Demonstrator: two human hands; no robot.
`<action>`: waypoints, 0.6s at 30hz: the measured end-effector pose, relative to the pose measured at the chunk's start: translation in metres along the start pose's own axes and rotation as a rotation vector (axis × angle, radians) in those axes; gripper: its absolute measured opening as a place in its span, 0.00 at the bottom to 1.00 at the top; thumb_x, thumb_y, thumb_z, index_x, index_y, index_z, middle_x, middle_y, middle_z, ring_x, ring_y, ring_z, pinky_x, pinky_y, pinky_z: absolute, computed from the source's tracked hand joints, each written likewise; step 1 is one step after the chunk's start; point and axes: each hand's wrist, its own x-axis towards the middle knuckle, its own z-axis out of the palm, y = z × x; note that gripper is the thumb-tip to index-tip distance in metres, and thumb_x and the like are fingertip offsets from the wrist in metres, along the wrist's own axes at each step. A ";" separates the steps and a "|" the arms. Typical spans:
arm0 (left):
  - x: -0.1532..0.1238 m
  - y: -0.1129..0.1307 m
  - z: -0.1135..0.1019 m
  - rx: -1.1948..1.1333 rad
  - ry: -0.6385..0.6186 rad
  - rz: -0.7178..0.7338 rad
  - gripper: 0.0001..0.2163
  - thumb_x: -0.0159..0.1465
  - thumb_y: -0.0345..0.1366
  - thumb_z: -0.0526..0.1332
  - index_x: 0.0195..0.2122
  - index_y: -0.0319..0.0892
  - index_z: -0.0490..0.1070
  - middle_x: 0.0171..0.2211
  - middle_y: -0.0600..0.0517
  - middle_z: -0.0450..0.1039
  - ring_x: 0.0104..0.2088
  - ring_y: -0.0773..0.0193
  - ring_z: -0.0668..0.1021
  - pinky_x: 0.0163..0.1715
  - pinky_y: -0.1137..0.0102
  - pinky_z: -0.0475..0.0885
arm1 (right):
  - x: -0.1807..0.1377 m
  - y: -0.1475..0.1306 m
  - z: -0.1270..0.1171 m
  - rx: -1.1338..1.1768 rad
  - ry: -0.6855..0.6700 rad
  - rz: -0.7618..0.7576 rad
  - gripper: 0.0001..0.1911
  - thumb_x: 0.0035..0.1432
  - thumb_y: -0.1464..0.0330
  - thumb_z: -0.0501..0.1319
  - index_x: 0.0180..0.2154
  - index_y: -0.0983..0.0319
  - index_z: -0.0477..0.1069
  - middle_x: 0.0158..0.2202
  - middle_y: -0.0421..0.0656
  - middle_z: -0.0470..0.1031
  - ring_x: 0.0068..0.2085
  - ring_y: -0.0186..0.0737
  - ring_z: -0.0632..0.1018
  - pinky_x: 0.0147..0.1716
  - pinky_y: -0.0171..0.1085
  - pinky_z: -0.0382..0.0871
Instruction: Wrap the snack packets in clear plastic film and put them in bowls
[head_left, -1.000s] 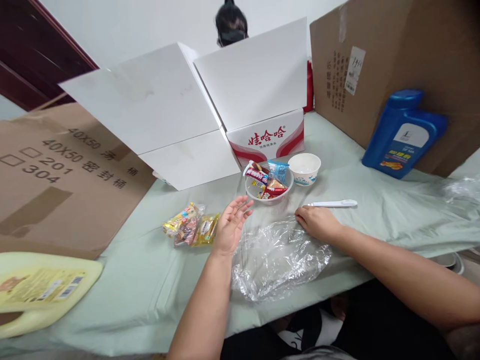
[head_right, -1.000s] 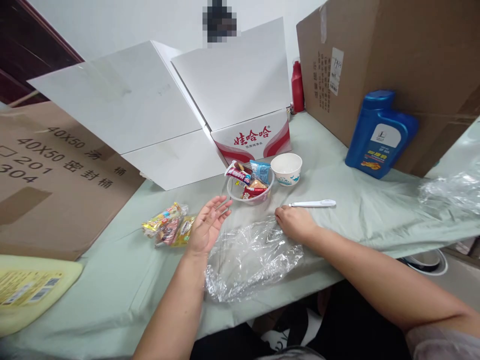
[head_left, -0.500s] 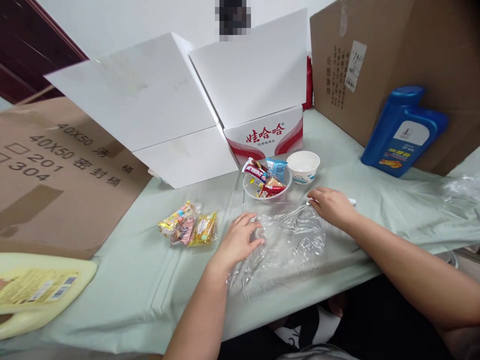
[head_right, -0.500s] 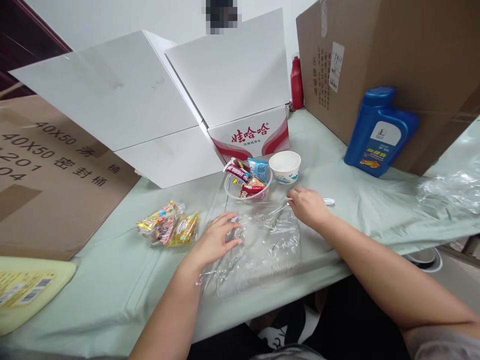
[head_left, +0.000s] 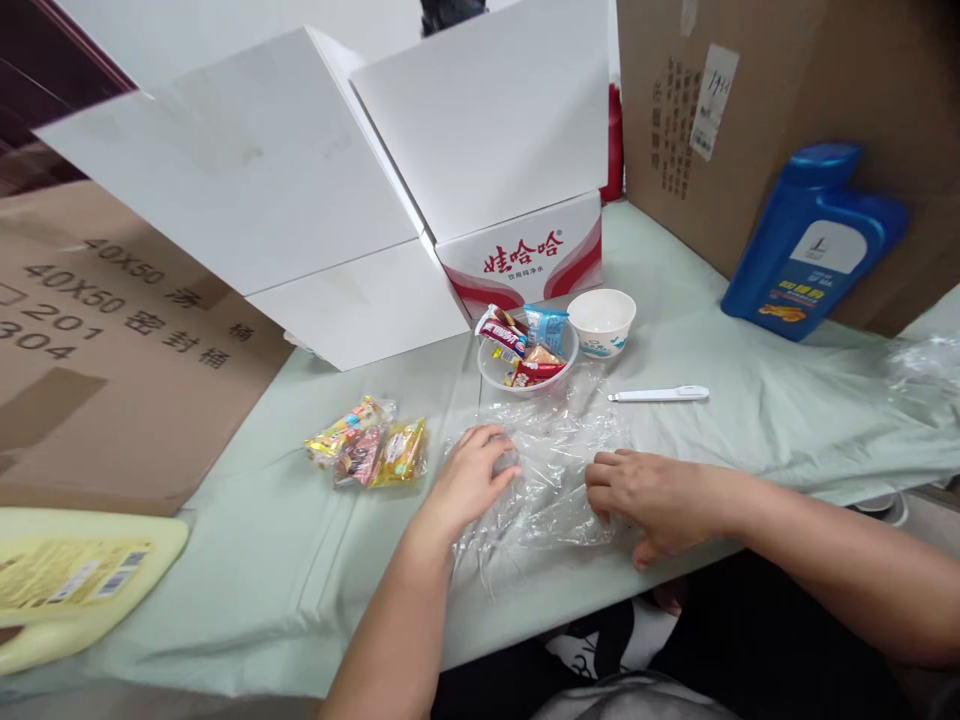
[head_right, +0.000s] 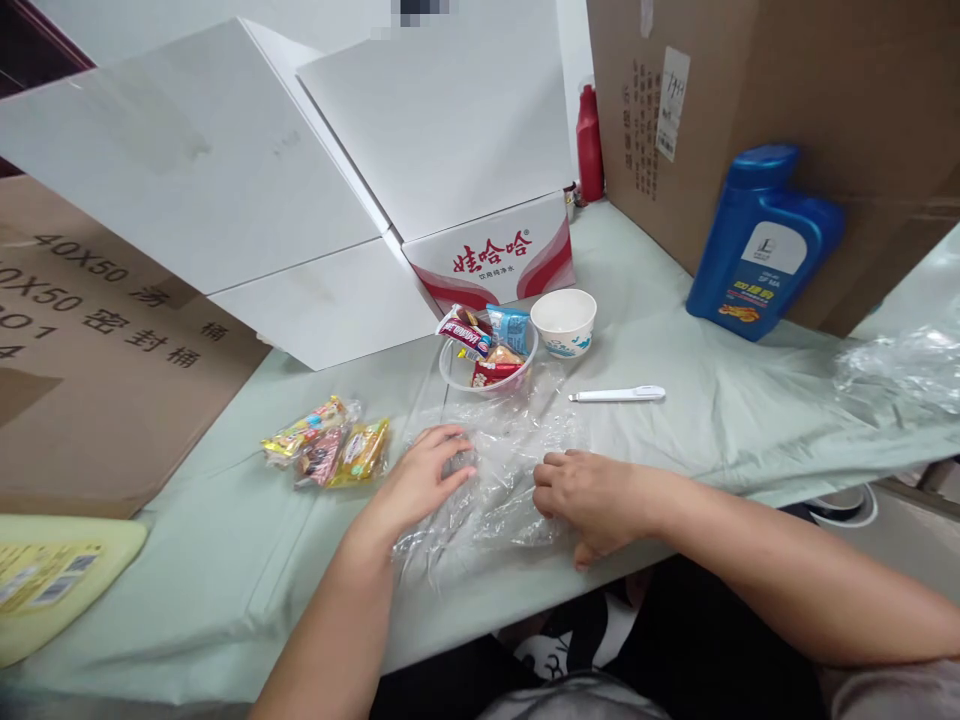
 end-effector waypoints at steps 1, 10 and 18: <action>-0.002 0.002 -0.005 -0.019 -0.007 -0.010 0.06 0.59 0.36 0.65 0.37 0.45 0.77 0.45 0.46 0.73 0.49 0.52 0.73 0.51 0.57 0.69 | 0.002 0.000 0.003 -0.045 0.003 0.012 0.17 0.45 0.68 0.71 0.39 0.65 0.74 0.42 0.49 0.72 0.45 0.49 0.71 0.44 0.44 0.65; -0.026 0.027 -0.026 -0.049 -0.577 0.144 0.06 0.51 0.34 0.69 0.28 0.43 0.73 0.33 0.53 0.75 0.36 0.60 0.76 0.37 0.69 0.68 | -0.013 0.019 -0.009 0.225 0.049 0.051 0.10 0.51 0.78 0.57 0.34 0.61 0.72 0.34 0.42 0.75 0.36 0.39 0.74 0.37 0.36 0.64; -0.025 0.019 -0.038 -0.493 -0.740 0.125 0.05 0.62 0.32 0.58 0.36 0.42 0.73 0.36 0.49 0.80 0.32 0.65 0.80 0.29 0.74 0.71 | -0.027 0.035 -0.022 0.778 -0.264 0.115 0.05 0.54 0.72 0.59 0.36 0.62 0.69 0.29 0.40 0.77 0.32 0.37 0.78 0.31 0.33 0.67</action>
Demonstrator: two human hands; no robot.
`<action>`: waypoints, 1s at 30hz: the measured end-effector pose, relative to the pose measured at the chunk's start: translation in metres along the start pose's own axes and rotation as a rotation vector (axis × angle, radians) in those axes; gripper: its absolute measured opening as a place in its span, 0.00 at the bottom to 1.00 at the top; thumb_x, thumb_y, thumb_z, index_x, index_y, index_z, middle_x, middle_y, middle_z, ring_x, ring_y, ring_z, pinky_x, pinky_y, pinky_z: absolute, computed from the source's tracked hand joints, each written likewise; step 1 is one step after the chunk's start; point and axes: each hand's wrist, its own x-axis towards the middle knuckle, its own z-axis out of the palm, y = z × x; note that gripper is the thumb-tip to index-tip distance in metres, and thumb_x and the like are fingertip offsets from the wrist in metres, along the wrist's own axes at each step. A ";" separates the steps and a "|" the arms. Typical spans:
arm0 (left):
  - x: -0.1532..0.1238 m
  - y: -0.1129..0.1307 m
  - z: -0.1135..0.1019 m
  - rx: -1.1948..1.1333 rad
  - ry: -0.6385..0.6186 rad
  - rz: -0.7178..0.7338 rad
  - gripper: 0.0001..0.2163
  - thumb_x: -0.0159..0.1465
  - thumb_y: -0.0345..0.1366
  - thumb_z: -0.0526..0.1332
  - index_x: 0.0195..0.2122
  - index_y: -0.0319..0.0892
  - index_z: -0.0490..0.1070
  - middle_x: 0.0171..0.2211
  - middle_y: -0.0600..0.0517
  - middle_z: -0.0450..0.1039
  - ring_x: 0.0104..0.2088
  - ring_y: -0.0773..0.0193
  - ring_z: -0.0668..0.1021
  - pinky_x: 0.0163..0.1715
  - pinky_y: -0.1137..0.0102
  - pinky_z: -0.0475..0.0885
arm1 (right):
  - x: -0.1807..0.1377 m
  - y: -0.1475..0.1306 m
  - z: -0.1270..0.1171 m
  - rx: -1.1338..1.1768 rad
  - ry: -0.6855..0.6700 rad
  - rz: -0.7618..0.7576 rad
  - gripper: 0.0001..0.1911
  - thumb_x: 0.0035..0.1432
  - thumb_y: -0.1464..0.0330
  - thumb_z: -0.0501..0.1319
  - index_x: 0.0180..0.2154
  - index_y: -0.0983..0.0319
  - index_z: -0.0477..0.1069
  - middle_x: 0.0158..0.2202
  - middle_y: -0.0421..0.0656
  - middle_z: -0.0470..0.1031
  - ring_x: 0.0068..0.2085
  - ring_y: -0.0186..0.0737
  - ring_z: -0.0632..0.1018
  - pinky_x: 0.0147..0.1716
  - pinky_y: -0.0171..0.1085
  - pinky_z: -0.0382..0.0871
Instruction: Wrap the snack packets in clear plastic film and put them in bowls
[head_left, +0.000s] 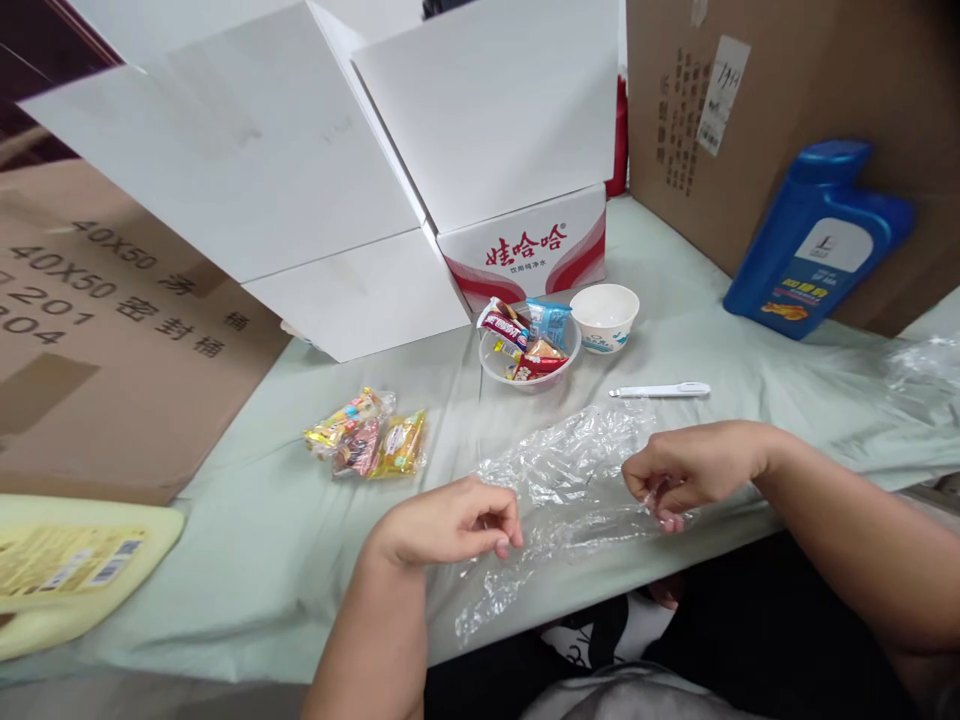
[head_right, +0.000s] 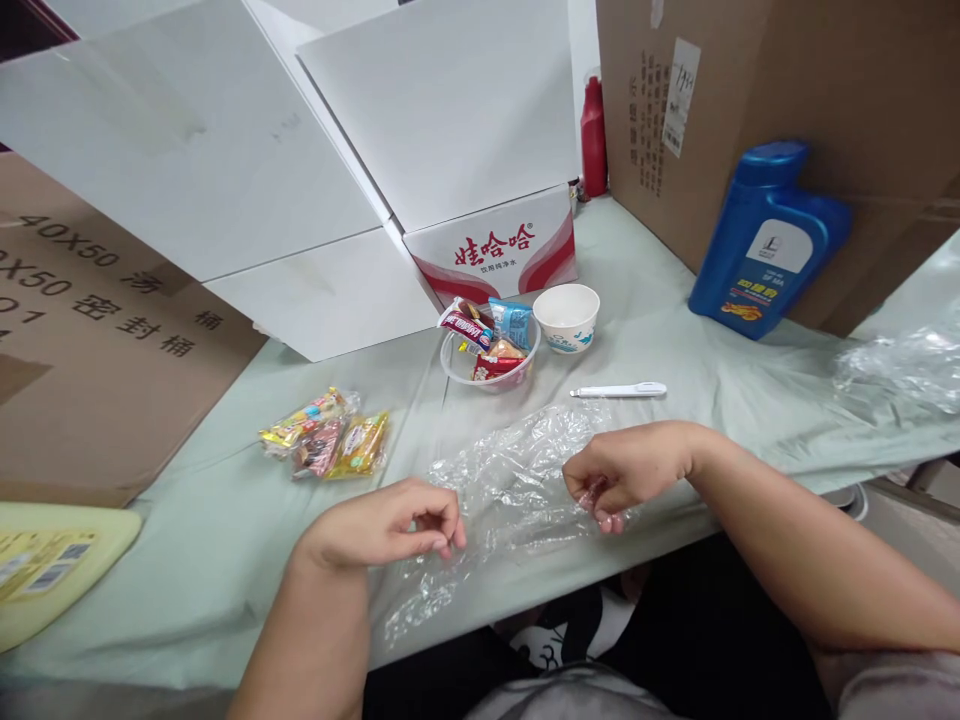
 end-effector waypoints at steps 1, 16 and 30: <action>0.002 -0.001 0.000 0.015 0.041 0.019 0.04 0.62 0.32 0.59 0.36 0.43 0.73 0.39 0.48 0.80 0.35 0.64 0.80 0.33 0.72 0.73 | 0.001 0.001 -0.001 0.007 0.014 -0.002 0.07 0.55 0.72 0.58 0.38 0.63 0.70 0.29 0.40 0.78 0.32 0.37 0.78 0.32 0.34 0.68; 0.018 -0.011 0.002 0.387 0.482 -0.113 0.16 0.56 0.47 0.67 0.42 0.46 0.74 0.47 0.47 0.72 0.48 0.53 0.74 0.47 0.62 0.70 | 0.017 0.015 -0.008 -0.417 0.311 0.106 0.09 0.52 0.74 0.59 0.35 0.61 0.75 0.30 0.41 0.78 0.30 0.37 0.75 0.29 0.33 0.63; 0.002 -0.004 -0.007 -0.190 0.051 -0.136 0.04 0.58 0.33 0.61 0.34 0.42 0.75 0.28 0.50 0.79 0.25 0.63 0.80 0.23 0.74 0.70 | 0.007 0.016 -0.009 0.005 0.084 0.082 0.02 0.55 0.69 0.56 0.30 0.62 0.65 0.30 0.42 0.77 0.28 0.37 0.77 0.28 0.35 0.69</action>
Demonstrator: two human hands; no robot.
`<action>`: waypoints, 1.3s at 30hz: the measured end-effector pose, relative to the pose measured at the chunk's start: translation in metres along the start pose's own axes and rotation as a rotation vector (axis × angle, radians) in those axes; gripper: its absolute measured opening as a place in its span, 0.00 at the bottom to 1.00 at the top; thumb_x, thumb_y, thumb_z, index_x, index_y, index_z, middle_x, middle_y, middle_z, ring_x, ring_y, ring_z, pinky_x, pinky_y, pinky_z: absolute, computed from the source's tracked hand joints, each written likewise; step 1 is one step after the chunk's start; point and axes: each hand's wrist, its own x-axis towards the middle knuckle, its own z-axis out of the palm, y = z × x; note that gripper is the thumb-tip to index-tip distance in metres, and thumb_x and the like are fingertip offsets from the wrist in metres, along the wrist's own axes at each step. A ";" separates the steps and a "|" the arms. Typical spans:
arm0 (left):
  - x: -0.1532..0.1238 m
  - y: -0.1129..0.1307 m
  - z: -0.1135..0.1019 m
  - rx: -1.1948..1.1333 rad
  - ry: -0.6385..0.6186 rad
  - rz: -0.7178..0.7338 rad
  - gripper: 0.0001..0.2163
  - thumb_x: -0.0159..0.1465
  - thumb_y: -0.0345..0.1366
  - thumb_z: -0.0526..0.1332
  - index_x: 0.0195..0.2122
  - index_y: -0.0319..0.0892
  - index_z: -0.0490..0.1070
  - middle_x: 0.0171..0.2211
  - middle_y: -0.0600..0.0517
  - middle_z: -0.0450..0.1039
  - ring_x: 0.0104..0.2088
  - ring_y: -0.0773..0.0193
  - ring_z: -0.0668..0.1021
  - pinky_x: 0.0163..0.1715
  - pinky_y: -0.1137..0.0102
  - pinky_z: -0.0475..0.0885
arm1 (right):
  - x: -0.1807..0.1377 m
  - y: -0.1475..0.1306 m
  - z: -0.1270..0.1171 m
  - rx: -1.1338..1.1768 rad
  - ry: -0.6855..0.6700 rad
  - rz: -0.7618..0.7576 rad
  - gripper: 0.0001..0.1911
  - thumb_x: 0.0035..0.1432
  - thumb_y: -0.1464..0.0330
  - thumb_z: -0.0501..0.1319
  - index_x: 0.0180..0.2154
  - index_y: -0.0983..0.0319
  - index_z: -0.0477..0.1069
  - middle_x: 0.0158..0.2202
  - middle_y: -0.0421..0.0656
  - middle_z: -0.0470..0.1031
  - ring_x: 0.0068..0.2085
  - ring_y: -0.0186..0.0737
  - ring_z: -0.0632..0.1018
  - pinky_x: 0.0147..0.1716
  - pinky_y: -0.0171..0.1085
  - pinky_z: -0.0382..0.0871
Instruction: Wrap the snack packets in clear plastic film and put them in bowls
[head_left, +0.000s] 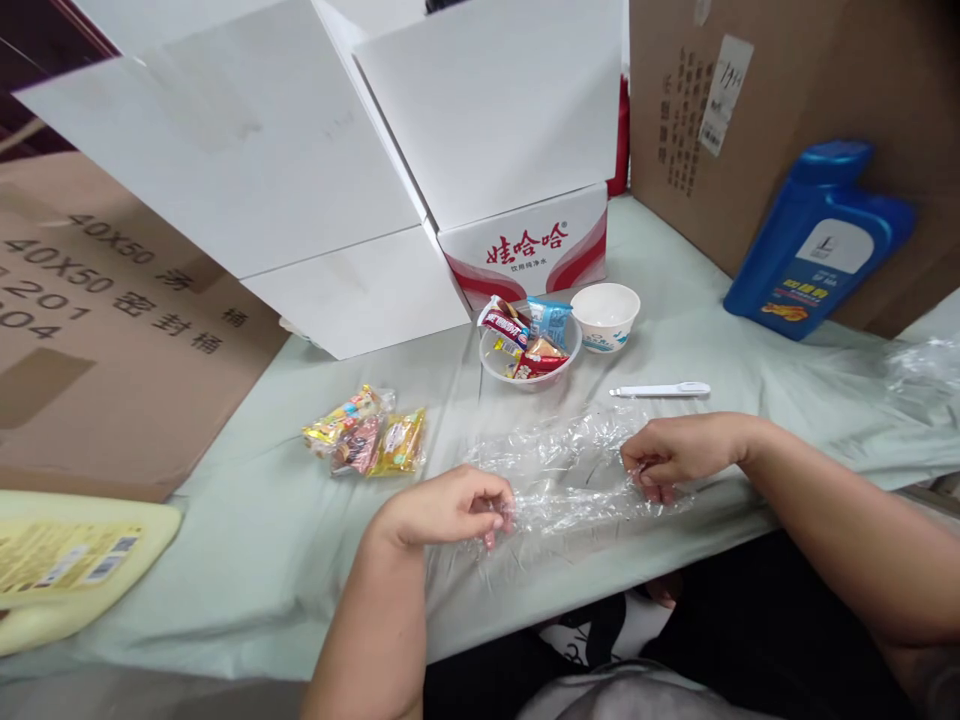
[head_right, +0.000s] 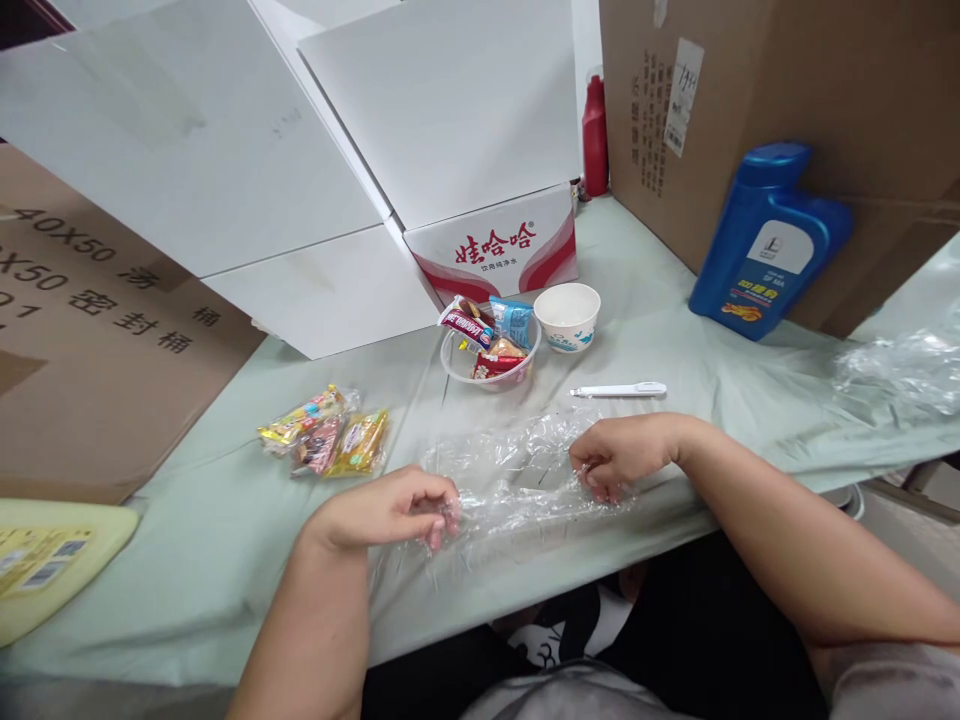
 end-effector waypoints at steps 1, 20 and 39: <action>0.001 -0.003 -0.003 -0.023 0.074 -0.006 0.04 0.57 0.34 0.63 0.33 0.42 0.75 0.26 0.50 0.79 0.23 0.63 0.80 0.21 0.75 0.69 | 0.001 0.000 0.001 0.008 0.017 -0.010 0.03 0.55 0.69 0.57 0.31 0.62 0.66 0.29 0.42 0.77 0.28 0.36 0.76 0.28 0.35 0.69; 0.031 -0.023 -0.009 0.497 0.661 -0.462 0.09 0.64 0.39 0.55 0.28 0.44 0.68 0.22 0.54 0.75 0.22 0.64 0.76 0.24 0.72 0.63 | 0.045 0.017 -0.004 -0.637 0.849 0.380 0.12 0.65 0.62 0.55 0.45 0.60 0.70 0.38 0.46 0.80 0.40 0.47 0.78 0.32 0.37 0.60; 0.029 -0.032 -0.012 0.468 0.661 -0.297 0.05 0.55 0.38 0.61 0.29 0.43 0.70 0.25 0.55 0.72 0.27 0.63 0.75 0.27 0.72 0.63 | 0.037 0.011 -0.003 -0.597 0.916 0.470 0.11 0.66 0.64 0.51 0.40 0.60 0.70 0.37 0.47 0.80 0.38 0.47 0.77 0.31 0.37 0.57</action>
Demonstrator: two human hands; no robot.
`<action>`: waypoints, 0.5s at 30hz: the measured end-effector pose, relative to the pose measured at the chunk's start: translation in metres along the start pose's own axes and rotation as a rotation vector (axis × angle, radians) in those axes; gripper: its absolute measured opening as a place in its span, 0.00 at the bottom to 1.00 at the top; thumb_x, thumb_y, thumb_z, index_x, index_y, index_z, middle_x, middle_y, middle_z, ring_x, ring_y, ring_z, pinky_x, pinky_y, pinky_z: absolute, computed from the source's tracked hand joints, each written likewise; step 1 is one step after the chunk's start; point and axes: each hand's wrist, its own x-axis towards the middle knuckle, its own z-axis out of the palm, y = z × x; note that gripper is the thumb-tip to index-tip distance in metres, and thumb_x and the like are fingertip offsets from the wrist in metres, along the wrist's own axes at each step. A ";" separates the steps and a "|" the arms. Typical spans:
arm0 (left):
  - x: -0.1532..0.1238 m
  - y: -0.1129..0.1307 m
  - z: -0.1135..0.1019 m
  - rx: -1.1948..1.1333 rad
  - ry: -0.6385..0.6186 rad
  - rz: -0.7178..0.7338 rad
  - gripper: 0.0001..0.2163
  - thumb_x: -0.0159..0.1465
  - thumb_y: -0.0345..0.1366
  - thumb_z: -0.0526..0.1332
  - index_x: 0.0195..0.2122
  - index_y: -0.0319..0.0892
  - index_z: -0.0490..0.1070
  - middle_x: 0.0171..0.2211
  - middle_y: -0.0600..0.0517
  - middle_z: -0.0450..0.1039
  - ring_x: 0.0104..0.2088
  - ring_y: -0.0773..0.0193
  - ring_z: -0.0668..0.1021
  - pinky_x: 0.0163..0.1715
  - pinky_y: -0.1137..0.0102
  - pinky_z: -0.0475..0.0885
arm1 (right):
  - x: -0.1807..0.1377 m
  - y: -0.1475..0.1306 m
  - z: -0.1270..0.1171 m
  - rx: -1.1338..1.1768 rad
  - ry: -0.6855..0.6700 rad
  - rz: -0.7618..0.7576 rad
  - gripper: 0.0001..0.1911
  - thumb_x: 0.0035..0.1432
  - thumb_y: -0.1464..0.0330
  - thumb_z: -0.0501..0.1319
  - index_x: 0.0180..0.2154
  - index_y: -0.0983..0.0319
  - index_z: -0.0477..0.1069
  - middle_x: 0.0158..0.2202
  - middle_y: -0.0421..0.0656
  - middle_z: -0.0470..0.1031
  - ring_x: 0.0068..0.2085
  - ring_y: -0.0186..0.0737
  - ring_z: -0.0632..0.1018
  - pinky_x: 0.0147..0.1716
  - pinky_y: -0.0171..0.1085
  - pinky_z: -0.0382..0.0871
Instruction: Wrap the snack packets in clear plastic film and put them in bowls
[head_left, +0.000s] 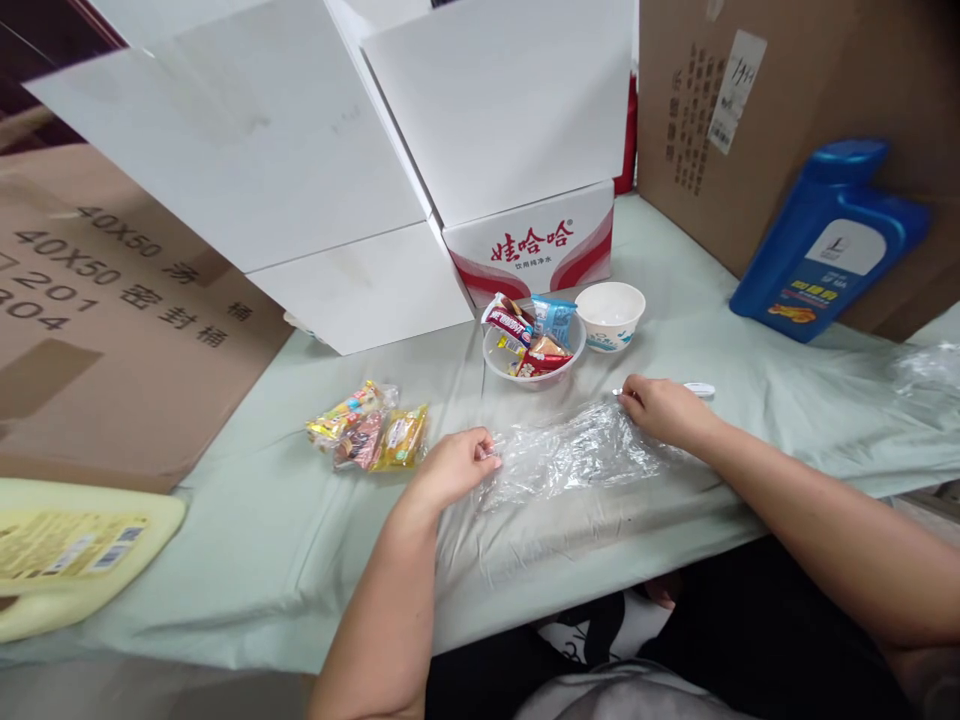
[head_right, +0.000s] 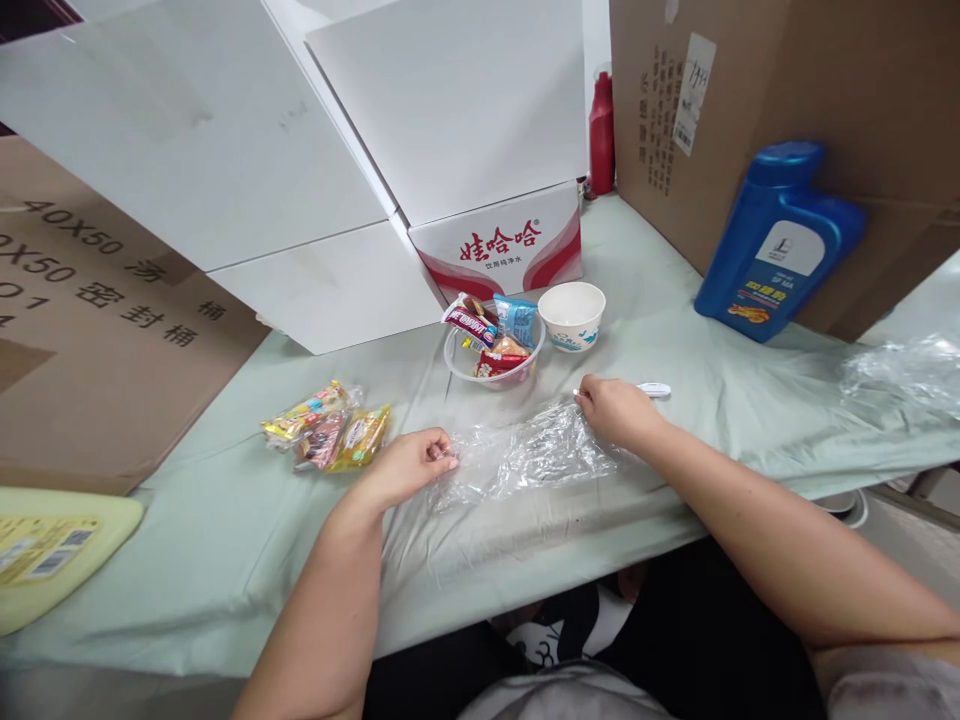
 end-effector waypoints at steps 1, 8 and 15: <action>0.000 -0.001 0.000 -0.036 0.019 0.013 0.05 0.56 0.39 0.60 0.29 0.43 0.69 0.25 0.55 0.72 0.27 0.64 0.75 0.27 0.72 0.64 | 0.000 0.000 0.001 -0.017 -0.005 -0.004 0.11 0.66 0.65 0.51 0.41 0.60 0.70 0.37 0.48 0.80 0.38 0.47 0.78 0.31 0.38 0.57; 0.005 -0.006 0.002 -0.250 0.010 -0.079 0.08 0.60 0.40 0.54 0.28 0.43 0.66 0.23 0.55 0.73 0.21 0.65 0.76 0.24 0.72 0.68 | -0.001 -0.001 0.001 -0.053 -0.008 0.003 0.09 0.62 0.66 0.55 0.42 0.60 0.70 0.38 0.47 0.79 0.39 0.47 0.78 0.31 0.38 0.57; -0.007 0.010 -0.001 0.131 0.426 -0.053 0.05 0.58 0.36 0.62 0.35 0.42 0.71 0.35 0.46 0.75 0.39 0.52 0.78 0.39 0.61 0.71 | -0.001 -0.003 0.002 -0.076 -0.025 -0.008 0.09 0.63 0.66 0.55 0.43 0.61 0.70 0.39 0.47 0.79 0.40 0.47 0.78 0.33 0.38 0.60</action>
